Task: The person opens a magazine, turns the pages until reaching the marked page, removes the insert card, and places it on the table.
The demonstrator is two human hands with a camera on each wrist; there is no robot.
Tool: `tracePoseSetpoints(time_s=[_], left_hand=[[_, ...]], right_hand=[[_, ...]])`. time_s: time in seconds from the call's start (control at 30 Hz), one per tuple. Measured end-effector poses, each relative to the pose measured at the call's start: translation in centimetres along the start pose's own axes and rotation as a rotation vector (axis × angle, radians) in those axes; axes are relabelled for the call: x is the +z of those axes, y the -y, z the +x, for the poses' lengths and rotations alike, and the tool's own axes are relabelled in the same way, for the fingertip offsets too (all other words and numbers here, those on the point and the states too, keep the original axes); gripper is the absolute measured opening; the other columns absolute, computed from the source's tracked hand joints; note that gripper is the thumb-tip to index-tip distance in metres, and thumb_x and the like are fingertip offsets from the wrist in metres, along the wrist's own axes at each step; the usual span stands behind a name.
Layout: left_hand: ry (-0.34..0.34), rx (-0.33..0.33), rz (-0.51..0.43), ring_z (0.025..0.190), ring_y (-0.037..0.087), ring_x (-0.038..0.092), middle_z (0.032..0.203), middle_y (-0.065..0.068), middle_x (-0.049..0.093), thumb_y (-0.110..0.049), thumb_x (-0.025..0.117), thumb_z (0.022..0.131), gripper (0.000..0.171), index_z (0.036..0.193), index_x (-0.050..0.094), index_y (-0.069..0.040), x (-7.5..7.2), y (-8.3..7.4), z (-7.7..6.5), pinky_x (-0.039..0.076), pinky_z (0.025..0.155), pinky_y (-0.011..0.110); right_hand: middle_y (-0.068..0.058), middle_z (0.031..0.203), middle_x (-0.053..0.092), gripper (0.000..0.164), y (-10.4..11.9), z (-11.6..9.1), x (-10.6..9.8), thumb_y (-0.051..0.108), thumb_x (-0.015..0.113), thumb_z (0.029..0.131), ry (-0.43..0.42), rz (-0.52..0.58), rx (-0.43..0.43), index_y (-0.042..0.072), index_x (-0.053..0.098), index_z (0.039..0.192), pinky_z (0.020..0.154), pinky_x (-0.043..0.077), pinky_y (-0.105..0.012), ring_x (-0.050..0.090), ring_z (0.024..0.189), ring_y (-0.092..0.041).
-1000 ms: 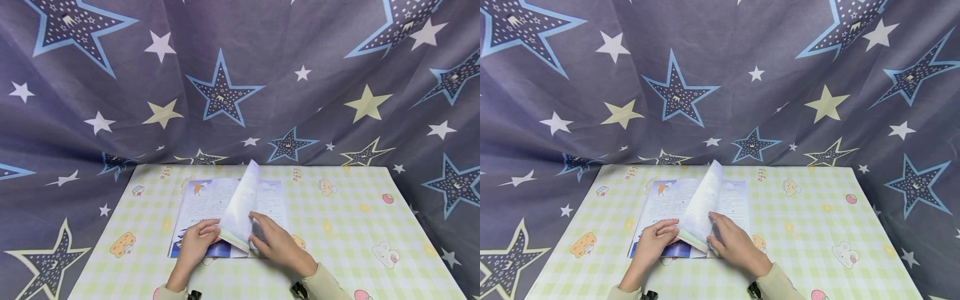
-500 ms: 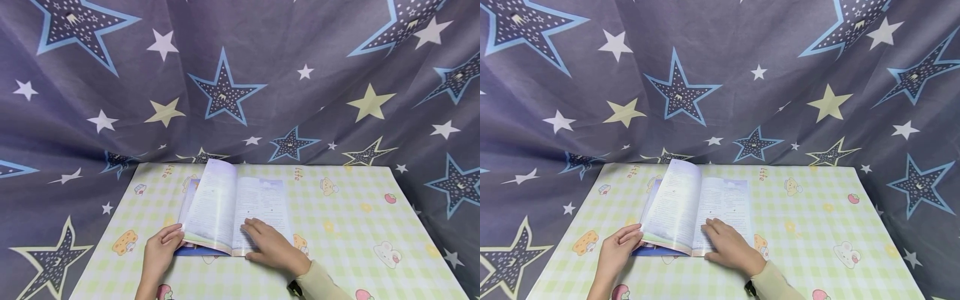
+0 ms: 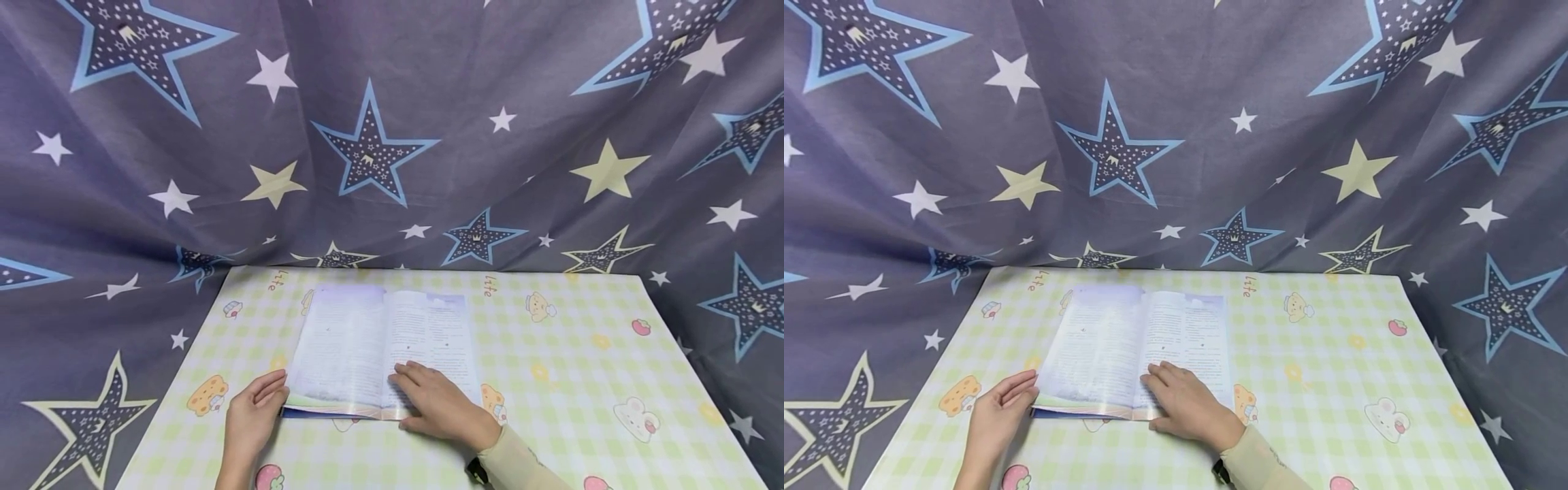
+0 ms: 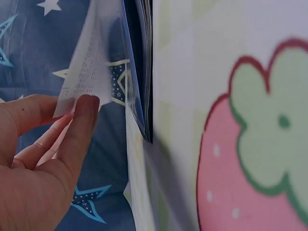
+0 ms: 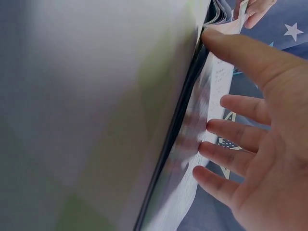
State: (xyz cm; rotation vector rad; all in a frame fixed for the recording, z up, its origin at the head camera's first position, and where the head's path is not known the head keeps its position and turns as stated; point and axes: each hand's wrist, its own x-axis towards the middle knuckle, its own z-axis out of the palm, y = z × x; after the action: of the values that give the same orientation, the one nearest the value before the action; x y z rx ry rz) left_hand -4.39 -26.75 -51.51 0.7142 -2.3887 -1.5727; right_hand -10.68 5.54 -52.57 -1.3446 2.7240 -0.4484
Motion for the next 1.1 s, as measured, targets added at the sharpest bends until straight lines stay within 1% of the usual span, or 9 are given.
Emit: tracePoseSetpoints(time_s=[0.17,0.27,0.4,0.47,0.53,0.63,0.77,0.93,1.1], left_hand=[[0.007,0.004,-0.045,0.094,0.002,0.068,0.117,0.019,0.070,-0.004,0.068,0.093,0.029,0.122,0.068,0.001,0.1,-0.1,0.2,0.054,0.079,0.011],[0.008,-0.010,-0.051,0.094,0.001,0.068,0.117,0.018,0.070,-0.007,0.069,0.094,0.030,0.122,0.068,0.000,0.1,-0.3,0.3,0.054,0.079,0.012],[0.002,-0.014,-0.048,0.094,0.000,0.067,0.118,0.017,0.069,-0.008,0.069,0.094,0.029,0.122,0.069,0.000,0.2,-0.4,0.4,0.053,0.079,0.011],[0.000,-0.008,-0.046,0.094,0.001,0.067,0.118,0.017,0.069,-0.008,0.069,0.094,0.028,0.121,0.069,0.000,0.3,-0.5,0.4,0.053,0.079,0.011],[0.000,0.000,-0.049,0.096,0.004,0.068,0.117,0.017,0.070,-0.008,0.069,0.094,0.028,0.120,0.070,0.000,0.5,-0.6,0.4,0.053,0.079,0.011],[0.007,0.012,-0.044,0.101,0.014,0.069,0.116,0.016,0.070,-0.009,0.070,0.094,0.027,0.120,0.070,0.000,0.9,-0.7,0.5,0.053,0.079,0.010],[0.015,0.022,-0.033,0.107,0.026,0.069,0.116,0.016,0.070,-0.009,0.069,0.094,0.027,0.120,0.070,-0.001,1.4,-0.8,0.6,0.052,0.079,0.009],[0.044,0.042,-0.036,0.108,0.027,0.068,0.117,0.015,0.070,-0.011,0.070,0.095,0.027,0.119,0.070,-0.001,1.9,-1.1,0.5,0.052,0.080,0.009],[0.082,0.049,-0.044,0.109,0.026,0.068,0.118,0.014,0.070,-0.013,0.070,0.095,0.027,0.120,0.070,-0.002,2.3,-1.6,0.5,0.053,0.081,0.011]], right_hand=[[-0.012,0.150,0.046,0.072,-0.2,-0.1,0.0,0.045,0.076,0.088,-0.009,-0.008,-0.021,0.010,0.048,0.145,0.110,0.041,-0.050,0.042,0.138,-0.032],[-0.012,0.147,0.049,0.069,-0.3,-0.1,0.0,0.043,0.075,0.089,-0.019,-0.013,-0.037,0.009,0.050,0.143,0.108,0.043,-0.050,0.045,0.135,-0.032],[-0.010,0.142,0.055,0.058,-0.5,-0.3,-0.2,0.040,0.074,0.091,-0.030,-0.022,-0.053,0.010,0.057,0.137,0.106,0.045,-0.049,0.050,0.131,-0.029],[-0.008,0.136,0.060,0.050,-0.6,-0.5,-0.4,0.038,0.073,0.092,-0.040,-0.024,-0.057,0.011,0.061,0.132,0.105,0.045,-0.047,0.054,0.127,-0.026],[-0.004,0.127,0.065,0.042,-0.7,-0.7,-0.6,0.036,0.073,0.092,-0.054,-0.030,-0.051,0.013,0.065,0.126,0.105,0.045,-0.048,0.058,0.120,-0.022],[0.002,0.113,0.070,0.032,-1.1,-1.4,-0.9,0.034,0.073,0.093,-0.085,-0.040,-0.028,0.015,0.069,0.119,0.102,0.047,-0.050,0.063,0.110,-0.017],[0.003,0.105,0.072,0.026,-1.9,-2.6,-1.4,0.033,0.072,0.094,-0.122,-0.041,0.018,0.016,0.072,0.114,0.099,0.049,-0.050,0.066,0.101,-0.015],[0.002,0.106,0.072,0.028,-3.5,-4.0,-1.9,0.032,0.073,0.093,-0.215,-0.037,0.054,0.014,0.072,0.115,0.094,0.051,-0.046,0.066,0.099,-0.017],[-0.002,0.111,0.070,0.039,-4.8,-4.8,-2.1,0.030,0.078,0.089,-0.375,-0.051,0.096,0.011,0.068,0.121,0.090,0.053,-0.048,0.065,0.103,-0.023]])
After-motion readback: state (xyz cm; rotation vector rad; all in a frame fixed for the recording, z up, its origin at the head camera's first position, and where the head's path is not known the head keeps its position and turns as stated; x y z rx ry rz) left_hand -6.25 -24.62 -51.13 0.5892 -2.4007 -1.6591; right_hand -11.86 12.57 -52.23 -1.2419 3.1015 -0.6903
